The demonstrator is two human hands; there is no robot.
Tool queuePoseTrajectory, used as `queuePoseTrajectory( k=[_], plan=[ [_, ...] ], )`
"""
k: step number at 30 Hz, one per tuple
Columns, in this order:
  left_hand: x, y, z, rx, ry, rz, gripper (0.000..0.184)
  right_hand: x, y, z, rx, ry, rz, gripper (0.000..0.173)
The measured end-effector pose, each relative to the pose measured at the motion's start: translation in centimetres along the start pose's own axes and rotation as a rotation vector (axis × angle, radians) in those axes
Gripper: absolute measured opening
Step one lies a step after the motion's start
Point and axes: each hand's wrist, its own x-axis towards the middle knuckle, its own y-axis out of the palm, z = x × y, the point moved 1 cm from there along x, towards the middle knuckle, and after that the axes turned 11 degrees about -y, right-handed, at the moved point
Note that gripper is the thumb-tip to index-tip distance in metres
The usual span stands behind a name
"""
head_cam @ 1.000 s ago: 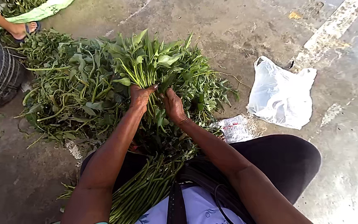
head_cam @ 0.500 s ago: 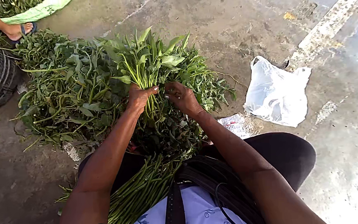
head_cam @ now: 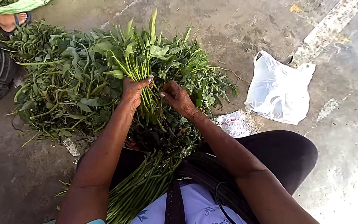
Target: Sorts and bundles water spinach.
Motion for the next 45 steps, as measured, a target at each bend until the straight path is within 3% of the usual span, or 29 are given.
queuePoseTrajectory(
  k=[2,5,10,13,15,17,21,26,32,35,38,42,45],
  plan=[
    [-0.3,0.3,0.2,0.031,-0.006,0.018,0.038,-0.1,0.4,0.3,-0.206,-0.003,0.035,0.037],
    [-0.5,0.6,0.3,0.115,0.003,0.006,0.041,-0.1,1.3,0.6,-0.496,-0.124,0.053,0.032],
    [0.5,-0.7,-0.4,-0.019,0.028,-0.09,0.035,-2.6,3.1,0.1,-0.567,-0.325,-0.055,0.021],
    [0.6,-1.5,-1.1,-0.065,0.018,-0.115,0.035,-4.0,2.9,-0.6,-0.345,-0.095,-0.143,0.022],
    [0.2,-1.0,-0.6,-0.038,0.02,-0.106,0.034,-3.1,1.6,-0.4,-0.223,0.096,-0.109,0.027],
    [-0.1,-0.3,0.0,0.003,0.02,-0.081,0.033,-1.7,1.2,-0.3,-0.202,0.124,-0.045,0.036],
    [-0.3,0.3,0.3,0.056,0.023,-0.036,0.039,0.0,2.0,0.1,-0.472,-0.093,0.017,0.032],
    [0.2,-0.3,0.1,0.019,0.006,-0.083,0.037,-2.2,3.2,-0.3,-0.602,-0.343,-0.088,0.028],
    [0.3,-0.9,-0.7,-0.055,0.05,-0.106,0.031,-3.4,2.2,-1.0,-0.199,0.142,-0.127,0.038],
    [-0.1,0.1,-0.1,-0.038,0.039,-0.087,0.033,-1.6,2.3,-0.4,-0.086,0.201,-0.06,0.042],
    [0.0,0.2,-0.2,-0.027,0.051,-0.1,0.03,-0.8,3.5,0.3,-0.187,0.228,0.017,0.037],
    [0.3,-0.7,-0.5,0.001,0.08,-0.137,0.034,-2.0,4.3,1.7,-0.348,0.243,0.274,0.037],
    [0.1,-0.6,0.3,0.015,0.073,-0.144,0.037,-2.8,3.1,2.9,-0.258,0.317,0.42,0.038]
  ],
)
